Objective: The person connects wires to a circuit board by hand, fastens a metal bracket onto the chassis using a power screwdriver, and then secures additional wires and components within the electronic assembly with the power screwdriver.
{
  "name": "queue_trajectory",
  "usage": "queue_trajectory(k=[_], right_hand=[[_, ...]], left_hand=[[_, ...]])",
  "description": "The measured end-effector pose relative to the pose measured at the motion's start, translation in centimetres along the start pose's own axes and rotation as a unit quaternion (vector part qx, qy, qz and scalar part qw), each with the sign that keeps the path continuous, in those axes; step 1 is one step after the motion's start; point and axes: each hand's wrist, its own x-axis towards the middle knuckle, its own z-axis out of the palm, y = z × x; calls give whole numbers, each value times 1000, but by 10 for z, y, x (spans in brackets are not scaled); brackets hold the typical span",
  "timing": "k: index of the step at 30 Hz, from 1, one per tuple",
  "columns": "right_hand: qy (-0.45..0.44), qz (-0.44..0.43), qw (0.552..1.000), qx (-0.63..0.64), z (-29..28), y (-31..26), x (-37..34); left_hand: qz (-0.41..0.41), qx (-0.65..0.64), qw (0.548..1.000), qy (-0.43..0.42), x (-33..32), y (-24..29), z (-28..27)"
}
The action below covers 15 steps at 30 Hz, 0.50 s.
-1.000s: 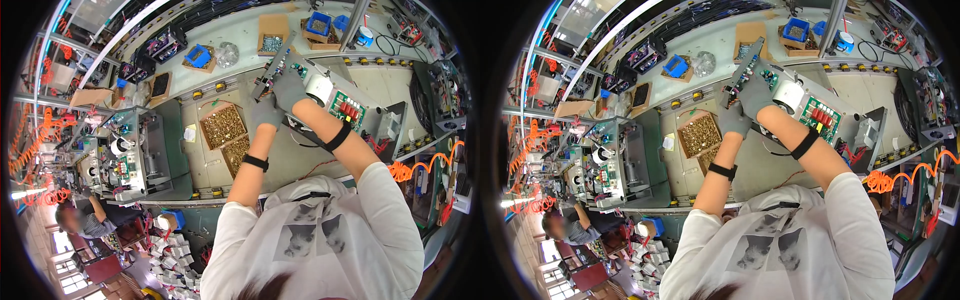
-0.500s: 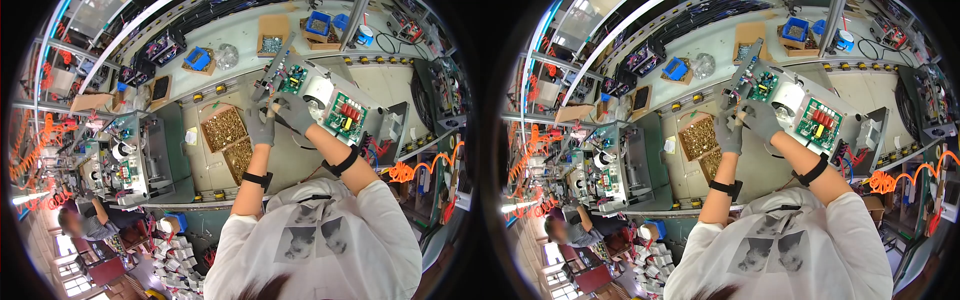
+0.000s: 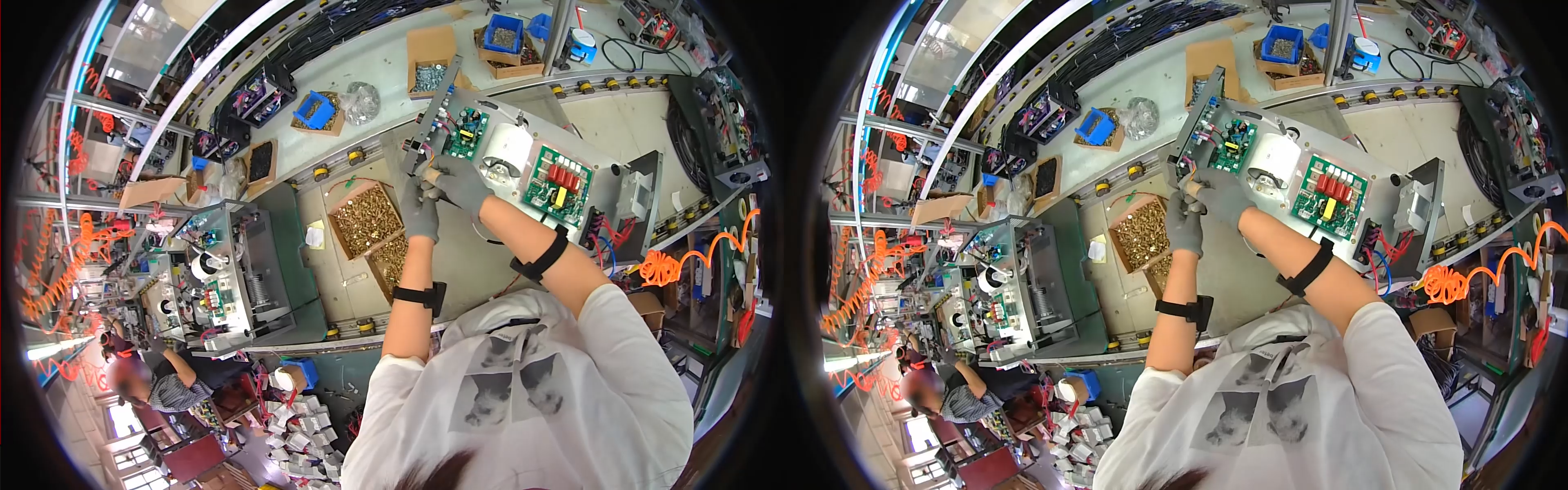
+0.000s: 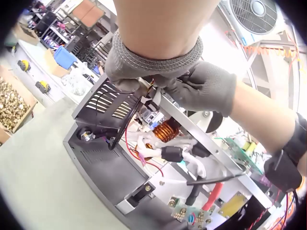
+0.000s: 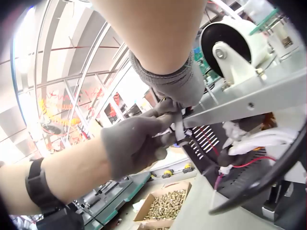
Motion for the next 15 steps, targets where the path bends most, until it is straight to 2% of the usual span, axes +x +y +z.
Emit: queue_trajectory(k=[2, 3, 6, 7, 8, 9, 10, 11, 12, 13, 14, 15], right_hand=[[-20, 86, 995, 55, 4, -5, 1], [-6, 97, 993, 60, 3, -6, 2], [-6, 83, 987, 138, 4, 0, 3], [-5, 84, 987, 137, 2, -9, -1], [-23, 92, 995, 27, -3, -20, -7], [-39, 99, 991, -82, -6, -26, -12], [-38, 99, 991, -82, -10, -23, -17], [-10, 20, 985, -170, -16, -17, -25], [17, -61, 965, -256, -21, -13, -32], [0, 12, 978, -207, -24, -15, -41], [-1, 13, 978, -208, -27, -16, -50], [-32, 50, 989, -139, -30, -18, -58]], left_hand=[[48, 193, 976, 92, 7, -8, -9], [166, 245, 946, 131, 11, -5, -16], [165, 319, 920, 157, 5, 24, -30], [158, 409, 892, 115, 2, 33, -36], [158, 408, 892, 115, -4, 43, -37], [25, 390, 921, 8, -10, 55, -38], [-109, 361, 921, -100, -15, 61, -40], [-132, 127, 970, -160, -19, 55, -43], [-132, 126, 970, -159, -20, 54, -41], [-189, -86, 964, -166, -23, 52, -39], [-237, -293, 911, -165, -26, 51, -36], [-233, -362, 886, -174, -24, 33, -32]])
